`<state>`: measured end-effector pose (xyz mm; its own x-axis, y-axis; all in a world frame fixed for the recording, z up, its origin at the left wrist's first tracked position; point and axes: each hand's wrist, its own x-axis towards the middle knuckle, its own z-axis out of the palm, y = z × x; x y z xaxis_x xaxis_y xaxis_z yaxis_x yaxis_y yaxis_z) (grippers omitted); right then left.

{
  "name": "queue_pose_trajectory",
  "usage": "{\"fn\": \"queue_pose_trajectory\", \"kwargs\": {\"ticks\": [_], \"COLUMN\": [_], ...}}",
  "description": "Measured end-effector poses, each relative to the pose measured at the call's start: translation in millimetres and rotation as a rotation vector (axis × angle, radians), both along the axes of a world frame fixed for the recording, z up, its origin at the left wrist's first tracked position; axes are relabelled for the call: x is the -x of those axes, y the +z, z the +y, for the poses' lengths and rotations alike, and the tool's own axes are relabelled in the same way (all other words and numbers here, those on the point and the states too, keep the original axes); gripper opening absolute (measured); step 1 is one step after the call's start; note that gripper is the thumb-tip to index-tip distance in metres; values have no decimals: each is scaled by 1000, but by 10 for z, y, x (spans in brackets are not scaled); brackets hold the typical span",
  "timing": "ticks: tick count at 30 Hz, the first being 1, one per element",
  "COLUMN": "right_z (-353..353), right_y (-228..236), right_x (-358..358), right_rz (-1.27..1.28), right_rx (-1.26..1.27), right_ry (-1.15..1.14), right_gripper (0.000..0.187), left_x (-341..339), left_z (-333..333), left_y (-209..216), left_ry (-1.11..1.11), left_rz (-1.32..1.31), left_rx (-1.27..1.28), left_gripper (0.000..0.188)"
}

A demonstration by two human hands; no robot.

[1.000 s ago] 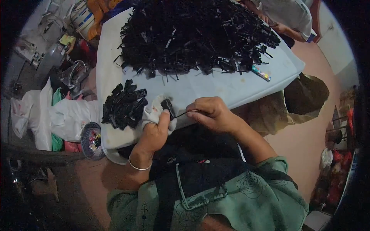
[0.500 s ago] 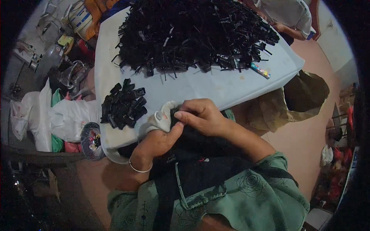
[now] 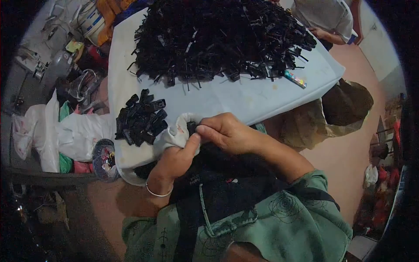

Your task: Wiping and cleaning small black plastic components using a white cloth.

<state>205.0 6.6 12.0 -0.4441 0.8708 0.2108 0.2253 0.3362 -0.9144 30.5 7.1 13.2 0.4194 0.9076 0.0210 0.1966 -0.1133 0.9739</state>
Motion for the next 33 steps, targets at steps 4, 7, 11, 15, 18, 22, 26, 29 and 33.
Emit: {"fn": "queue_pose_trajectory", "kwargs": {"ticks": [4,7,11,15,18,22,26,29,33], "right_z": [28,19,94,184,461,926,738,411,264], "right_y": [-82,-180,-175,-222,-143,-341,-403,-233,-48], "right_x": [91,194,343,250,50,-205,-242,-230,-222], "right_rz": [54,100,185,271,-200,-634,-643,-636,-602], "right_rx": [47,14,7,105,-202,-354,-477,-417,-369], "right_ry": [-26,-111,-170,-60,-405,-613,-440,-293,-204], "right_gripper": [26,28,28,26,21,19,19,23,22], "left_x": [-18,-26,34,-8,130,325,252,40,-113], "left_z": [-31,14,53,72,278,438,424,421,423], "left_y": [32,59,-87,223,276,326,351,348,229], "left_ry": [-7,17,138,100,234,347,398,-18,-156], "left_rz": [258,291,417,302,689,971,939,564,533], "left_rx": [-309,-347,-670,-431,-796,-893,-885,-896,-813], "left_gripper": [30,33,28,30,31,39,39,39,41]}}
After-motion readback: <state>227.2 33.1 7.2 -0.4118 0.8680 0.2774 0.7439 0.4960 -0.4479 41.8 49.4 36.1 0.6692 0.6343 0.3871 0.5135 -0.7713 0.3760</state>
